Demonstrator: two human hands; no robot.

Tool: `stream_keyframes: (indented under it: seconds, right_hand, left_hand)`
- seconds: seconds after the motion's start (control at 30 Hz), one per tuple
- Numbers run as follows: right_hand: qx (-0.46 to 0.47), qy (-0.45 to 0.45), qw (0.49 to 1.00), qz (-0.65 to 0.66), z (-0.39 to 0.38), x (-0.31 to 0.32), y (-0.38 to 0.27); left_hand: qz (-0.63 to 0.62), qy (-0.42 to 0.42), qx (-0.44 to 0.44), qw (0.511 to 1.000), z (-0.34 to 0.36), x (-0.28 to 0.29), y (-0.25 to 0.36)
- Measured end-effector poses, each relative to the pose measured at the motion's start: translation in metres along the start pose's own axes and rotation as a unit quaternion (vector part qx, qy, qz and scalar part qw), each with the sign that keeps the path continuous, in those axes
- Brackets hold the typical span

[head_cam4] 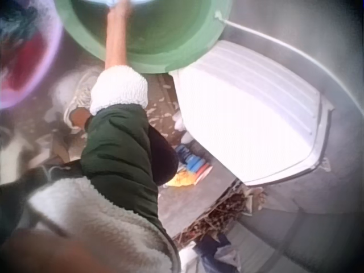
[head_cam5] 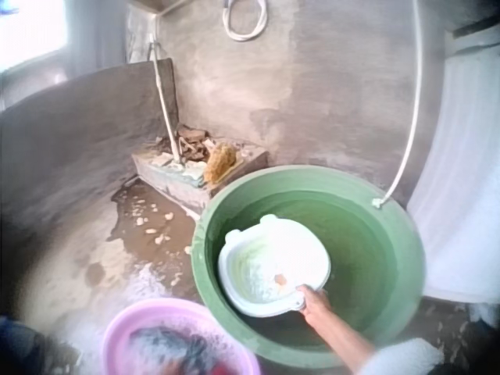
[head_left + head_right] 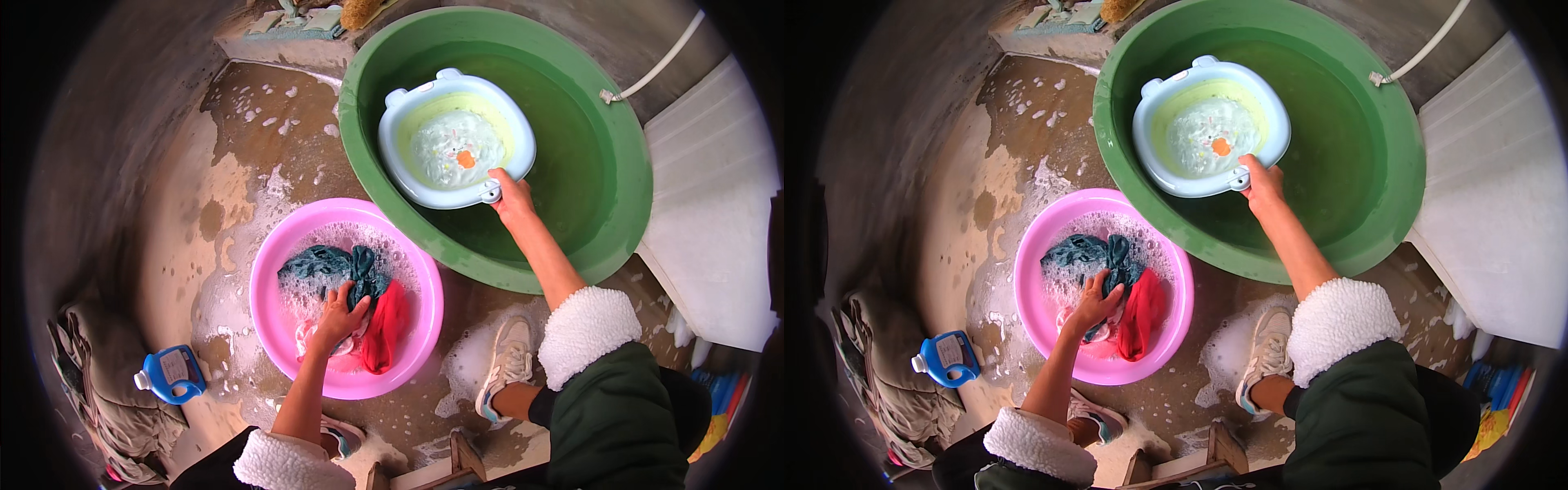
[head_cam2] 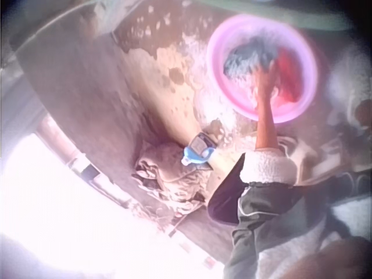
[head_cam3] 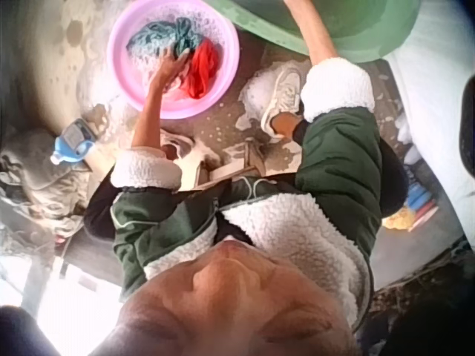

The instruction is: The person hand washes several pieces of clothing in a pink basin filled with soapy water. They scrub and wring a red cloth, then transfer it to a small blue basin. They rinse the pink basin, add more clothes, and pour water from a green basin into the pink basin to continue washing.

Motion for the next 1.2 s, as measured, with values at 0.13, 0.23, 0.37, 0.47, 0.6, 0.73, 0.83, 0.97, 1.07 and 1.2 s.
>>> stream_keyframes:
  seconds: [0.13, 0.23, 0.37, 0.47, 0.6, 0.73, 0.83, 0.97, 1.07, 1.2]
  right_hand:
    - [0.035, -0.041, 0.998, 0.011, -0.013, -0.013, -0.048]
    - [0.065, -0.106, 0.992, -0.027, -0.033, -0.031, -0.083]
    - [0.090, -0.146, 0.982, -0.083, -0.068, -0.054, -0.105]
    - [0.088, -0.181, 0.975, -0.092, -0.095, -0.076, -0.103]
    - [0.101, -0.262, 0.947, -0.159, -0.130, -0.104, -0.093]
    - [0.168, -0.324, 0.914, -0.175, -0.165, -0.131, -0.080]
    - [0.207, -0.355, 0.879, -0.242, -0.192, -0.149, -0.070]
    - [0.349, -0.358, 0.795, -0.343, -0.236, -0.166, -0.077]
    - [0.420, -0.394, 0.753, -0.318, -0.264, -0.178, -0.079]
    - [0.497, -0.469, 0.659, -0.314, -0.302, -0.189, -0.074]
  left_hand:
    - [-0.007, -0.008, 0.004, 1.000, 0.000, 0.003, 0.001]
    - [-0.009, -0.012, 0.009, 1.000, 0.001, 0.003, 0.001]
    - [-0.016, -0.025, 0.025, 0.999, 0.003, 0.001, -0.001]
    - [-0.012, -0.025, 0.028, 0.999, 0.004, 0.002, -0.001]
    - [-0.041, -0.024, 0.026, 0.999, 0.005, 0.005, -0.001]
    - [-0.045, -0.019, 0.012, 0.999, 0.009, 0.004, -0.006]
    - [-0.055, -0.034, -0.011, 0.998, 0.017, -0.001, -0.010]
    - [-0.102, -0.120, -0.019, 0.987, 0.022, -0.016, -0.014]
    - [-0.134, -0.073, -0.064, 0.986, 0.020, -0.001, 0.002]
    - [-0.106, -0.081, -0.119, 0.984, 0.009, 0.015, 0.028]
Point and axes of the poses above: each hand's wrist, its own z-axis towards the middle knuckle, its own x-axis out of the back of the hand, y = z × x, the point moved 10 cm from there along z, towards the middle knuckle, and after that the axes turned 2 degrees about z, right-handed, at the moved point
